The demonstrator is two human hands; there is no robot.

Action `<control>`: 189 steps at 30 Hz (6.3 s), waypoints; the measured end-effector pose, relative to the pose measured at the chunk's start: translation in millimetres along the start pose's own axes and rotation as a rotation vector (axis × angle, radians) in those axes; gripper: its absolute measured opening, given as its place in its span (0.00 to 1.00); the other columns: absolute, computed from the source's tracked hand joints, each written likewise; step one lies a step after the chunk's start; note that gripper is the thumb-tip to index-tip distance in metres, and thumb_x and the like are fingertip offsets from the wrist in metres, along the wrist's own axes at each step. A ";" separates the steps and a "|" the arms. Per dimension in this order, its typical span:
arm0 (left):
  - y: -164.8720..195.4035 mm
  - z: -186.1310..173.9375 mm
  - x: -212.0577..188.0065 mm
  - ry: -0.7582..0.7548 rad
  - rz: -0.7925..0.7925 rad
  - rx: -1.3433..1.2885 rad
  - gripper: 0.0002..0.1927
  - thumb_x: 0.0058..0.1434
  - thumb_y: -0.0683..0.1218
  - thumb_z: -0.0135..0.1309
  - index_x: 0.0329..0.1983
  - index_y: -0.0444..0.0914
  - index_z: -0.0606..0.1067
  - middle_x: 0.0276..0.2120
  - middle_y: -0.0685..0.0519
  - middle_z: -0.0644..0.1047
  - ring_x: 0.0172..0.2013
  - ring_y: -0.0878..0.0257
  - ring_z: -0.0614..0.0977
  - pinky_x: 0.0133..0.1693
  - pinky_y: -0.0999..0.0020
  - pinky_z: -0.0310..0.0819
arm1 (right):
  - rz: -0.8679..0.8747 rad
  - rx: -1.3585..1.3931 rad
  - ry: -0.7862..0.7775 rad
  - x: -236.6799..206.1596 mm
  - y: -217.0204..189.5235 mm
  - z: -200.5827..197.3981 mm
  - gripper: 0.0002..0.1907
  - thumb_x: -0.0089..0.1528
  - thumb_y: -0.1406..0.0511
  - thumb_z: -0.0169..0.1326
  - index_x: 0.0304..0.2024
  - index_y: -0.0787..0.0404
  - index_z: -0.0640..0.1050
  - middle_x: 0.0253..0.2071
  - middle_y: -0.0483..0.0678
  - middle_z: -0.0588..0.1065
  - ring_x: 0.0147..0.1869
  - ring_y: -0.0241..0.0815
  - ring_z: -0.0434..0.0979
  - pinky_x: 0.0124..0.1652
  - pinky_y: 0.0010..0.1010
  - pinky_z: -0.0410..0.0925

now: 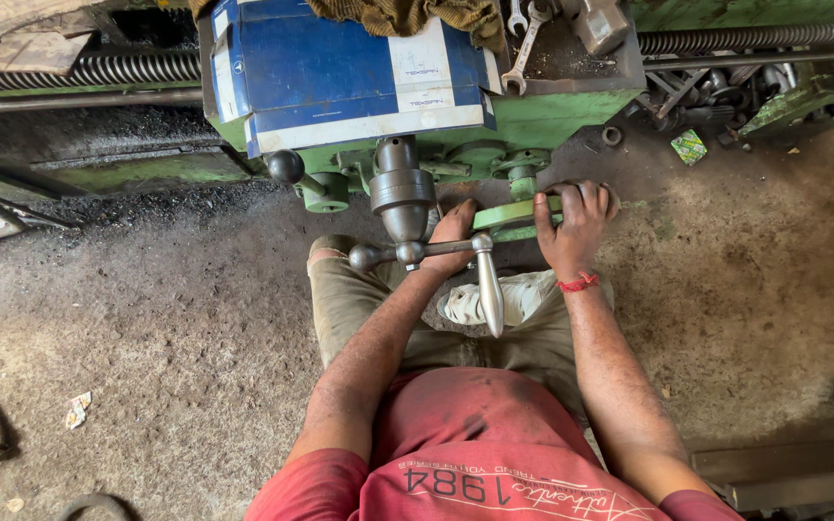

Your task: The person sits in front of a metal lathe and repeatedly turns a green handwheel with both hands to adjust the machine's carriage. The person maintains a steady grip and rotates the wheel back and forth over the duration of the clip.

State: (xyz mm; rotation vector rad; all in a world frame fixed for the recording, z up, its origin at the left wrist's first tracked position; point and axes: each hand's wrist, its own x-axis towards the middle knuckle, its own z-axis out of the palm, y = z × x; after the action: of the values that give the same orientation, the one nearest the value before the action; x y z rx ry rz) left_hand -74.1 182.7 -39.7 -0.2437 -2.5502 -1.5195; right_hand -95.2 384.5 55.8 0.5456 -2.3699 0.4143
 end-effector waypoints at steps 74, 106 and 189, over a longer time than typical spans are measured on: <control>-4.5 -8.3 -11.6 0.061 -0.044 -0.104 0.23 0.53 0.43 0.58 0.49 0.31 0.67 0.48 0.35 0.74 0.52 0.36 0.76 0.54 0.49 0.72 | -0.091 -0.066 0.009 11.0 -38.9 -9.8 0.15 0.69 0.54 0.59 0.40 0.59 0.77 0.43 0.49 0.71 0.54 0.52 0.69 0.68 0.54 0.56; 58.1 -44.8 3.3 -0.013 0.173 0.261 0.25 0.56 0.49 0.57 0.58 0.38 0.72 0.56 0.42 0.72 0.54 0.40 0.76 0.52 0.45 0.73 | -0.021 0.086 -0.037 6.3 -89.4 -11.2 0.20 0.74 0.55 0.50 0.62 0.59 0.73 0.58 0.50 0.76 0.63 0.50 0.70 0.70 0.55 0.50; 34.5 -33.8 -0.9 0.059 0.195 0.049 0.11 0.59 0.44 0.54 0.43 0.34 0.75 0.42 0.41 0.79 0.49 0.41 0.79 0.50 0.49 0.74 | -0.117 -0.029 -0.042 -3.6 -88.0 -3.4 0.14 0.70 0.57 0.54 0.53 0.55 0.80 0.46 0.45 0.74 0.59 0.45 0.70 0.69 0.50 0.53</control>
State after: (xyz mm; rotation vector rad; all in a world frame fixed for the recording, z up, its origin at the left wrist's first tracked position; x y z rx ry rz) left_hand -63.7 169.1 5.5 -0.4207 -2.4344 -1.3708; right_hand -48.3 311.1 69.0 0.6813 -2.3660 0.3182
